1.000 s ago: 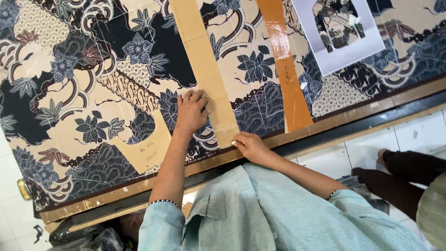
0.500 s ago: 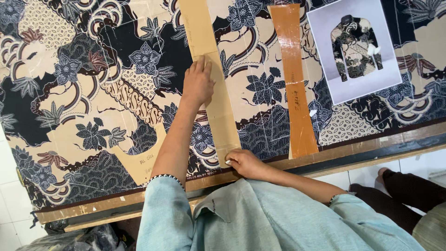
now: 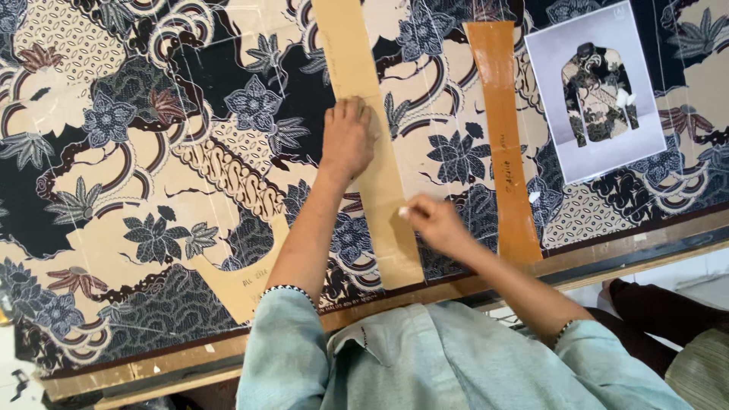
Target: The person arranges patterned fabric pieces and paper templates on a table, smoothing and aligning them by hand. The person moves templates and fabric sections into position and presses them flat to prepare for cutting or sewing.
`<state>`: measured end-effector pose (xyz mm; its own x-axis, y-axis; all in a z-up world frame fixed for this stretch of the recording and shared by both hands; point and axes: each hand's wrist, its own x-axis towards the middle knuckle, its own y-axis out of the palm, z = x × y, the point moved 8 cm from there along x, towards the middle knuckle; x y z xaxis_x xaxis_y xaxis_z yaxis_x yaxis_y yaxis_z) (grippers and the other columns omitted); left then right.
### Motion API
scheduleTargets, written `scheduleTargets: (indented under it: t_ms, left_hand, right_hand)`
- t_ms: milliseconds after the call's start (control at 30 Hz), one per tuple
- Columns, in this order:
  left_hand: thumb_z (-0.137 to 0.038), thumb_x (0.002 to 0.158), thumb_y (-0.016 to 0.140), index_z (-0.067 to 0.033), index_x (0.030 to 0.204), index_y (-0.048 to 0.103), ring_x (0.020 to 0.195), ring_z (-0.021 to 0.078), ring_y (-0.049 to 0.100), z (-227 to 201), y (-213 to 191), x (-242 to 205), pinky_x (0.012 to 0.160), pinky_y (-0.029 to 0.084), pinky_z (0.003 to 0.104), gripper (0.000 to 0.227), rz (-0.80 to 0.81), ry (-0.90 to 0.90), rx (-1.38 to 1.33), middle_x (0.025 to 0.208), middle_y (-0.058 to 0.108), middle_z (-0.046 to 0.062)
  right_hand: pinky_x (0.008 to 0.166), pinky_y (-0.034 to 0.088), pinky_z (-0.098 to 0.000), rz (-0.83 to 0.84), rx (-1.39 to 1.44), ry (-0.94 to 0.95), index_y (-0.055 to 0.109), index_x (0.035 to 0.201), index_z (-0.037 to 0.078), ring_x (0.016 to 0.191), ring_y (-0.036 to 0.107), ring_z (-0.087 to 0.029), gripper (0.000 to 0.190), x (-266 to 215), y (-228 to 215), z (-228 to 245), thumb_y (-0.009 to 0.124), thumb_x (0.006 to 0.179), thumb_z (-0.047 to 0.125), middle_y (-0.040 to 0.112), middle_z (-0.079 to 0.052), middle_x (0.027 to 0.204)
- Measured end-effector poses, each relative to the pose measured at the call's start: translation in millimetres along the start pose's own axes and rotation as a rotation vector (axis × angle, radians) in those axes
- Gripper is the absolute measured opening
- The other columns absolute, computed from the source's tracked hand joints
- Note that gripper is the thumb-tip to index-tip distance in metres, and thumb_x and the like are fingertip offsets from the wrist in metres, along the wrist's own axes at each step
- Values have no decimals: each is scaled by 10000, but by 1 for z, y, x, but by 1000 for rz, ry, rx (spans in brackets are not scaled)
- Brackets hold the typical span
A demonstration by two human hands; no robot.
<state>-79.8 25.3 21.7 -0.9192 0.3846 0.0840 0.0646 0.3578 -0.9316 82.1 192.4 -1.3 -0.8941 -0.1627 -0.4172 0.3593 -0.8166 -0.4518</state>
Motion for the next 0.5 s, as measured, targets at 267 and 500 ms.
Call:
scheduleTargets:
  t_ms: [267,500]
  left_hand:
    - [-239,718,702,-5,1346,564,1400,419,383,11,12,-4,1130,321,589,684,91,-44,-37,1445,474,196]
    - [-283,869,652,5,1412,536,1416,468,376,14,18,-5,1110,340,640,625,-22,-30,-94,1489,452,238]
  right_hand:
    - [567,492,-257,-230,193,-262,614,888,32,636,613,-68,76,179,-38,72,673,935,20,633,-5,742]
    - [649,559,-287,-341,-67,-503,701,882,15,684,694,-122,86,316,-16,135,779,849,28,735,-69,774]
